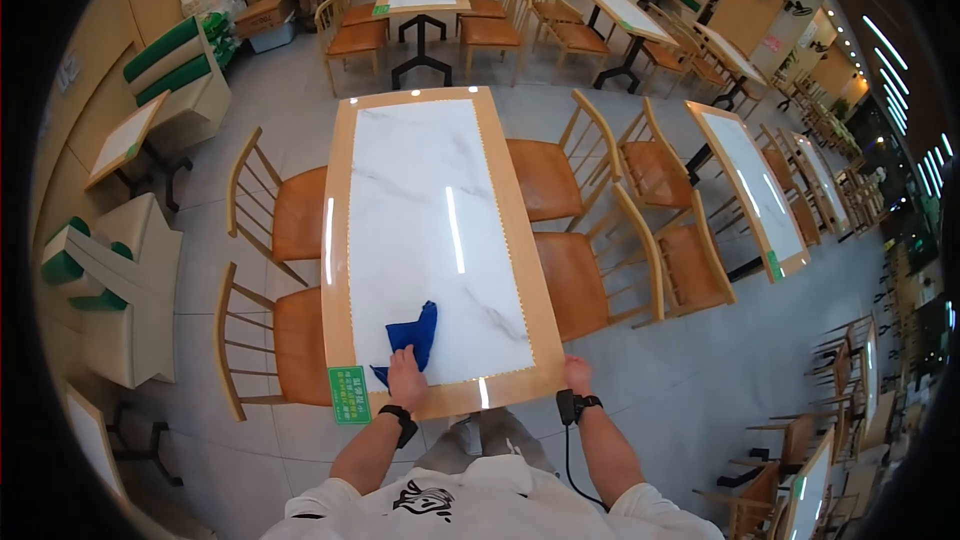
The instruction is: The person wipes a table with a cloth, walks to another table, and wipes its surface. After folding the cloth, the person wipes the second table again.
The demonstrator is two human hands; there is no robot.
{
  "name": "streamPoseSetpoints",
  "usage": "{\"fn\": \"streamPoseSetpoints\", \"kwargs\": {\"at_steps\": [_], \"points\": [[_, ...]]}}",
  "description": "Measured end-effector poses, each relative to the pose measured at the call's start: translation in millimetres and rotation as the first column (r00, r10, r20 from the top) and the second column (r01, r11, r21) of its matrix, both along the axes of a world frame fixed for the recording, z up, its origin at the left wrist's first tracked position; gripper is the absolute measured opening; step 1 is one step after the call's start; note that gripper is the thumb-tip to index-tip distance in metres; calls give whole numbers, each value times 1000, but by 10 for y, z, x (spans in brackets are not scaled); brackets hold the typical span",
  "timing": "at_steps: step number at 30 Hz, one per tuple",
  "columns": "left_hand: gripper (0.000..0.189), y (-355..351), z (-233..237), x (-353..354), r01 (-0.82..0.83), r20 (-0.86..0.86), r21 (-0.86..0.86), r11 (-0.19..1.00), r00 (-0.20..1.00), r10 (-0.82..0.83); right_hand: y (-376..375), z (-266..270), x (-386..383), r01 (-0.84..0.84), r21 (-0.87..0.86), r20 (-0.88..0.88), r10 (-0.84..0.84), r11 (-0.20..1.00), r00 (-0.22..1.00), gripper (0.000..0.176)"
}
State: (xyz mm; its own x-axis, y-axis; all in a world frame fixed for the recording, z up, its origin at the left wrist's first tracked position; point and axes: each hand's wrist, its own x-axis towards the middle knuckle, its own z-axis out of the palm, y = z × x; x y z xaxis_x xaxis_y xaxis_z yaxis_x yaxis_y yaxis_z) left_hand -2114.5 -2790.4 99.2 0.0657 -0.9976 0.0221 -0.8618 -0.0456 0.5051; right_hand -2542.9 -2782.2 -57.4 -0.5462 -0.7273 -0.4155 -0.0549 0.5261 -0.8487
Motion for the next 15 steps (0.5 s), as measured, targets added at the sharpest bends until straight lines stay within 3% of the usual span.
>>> {"fn": "streamPoseSetpoints", "kwargs": {"at_steps": [2,6,8,10,12,13,14,15], "points": [[47,62,-87,89,79,51,-21,997,996,-78,120,497,245,40,194,-229,6,980,973,24],[26,47,-149,-73,83,67,-14,996,994,-82,583,930,467,-32,176,-271,80,984,959,30],[24,70,-143,-270,157,13,8,988,987,-157,697,802,423,-112,291,-184,171,950,968,33],[24,163,-185,-552,259,3,-40,965,966,-259,799,324,359,-155,236,-234,211,959,949,37],[24,276,-73,-895,351,8,27,936,936,-351,854,340,414,-196,192,-286,246,962,926,44],[25,343,-74,-1069,371,-29,35,928,929,-370,842,641,560,-143,198,-4,146,970,989,47],[25,414,-92,-1231,395,-64,42,918,918,-392,838,895,693,-87,219,279,23,972,960,51],[25,477,-109,-1390,404,-69,43,914,914,-401,837,1056,770,-77,222,275,13,972,961,51]]}}
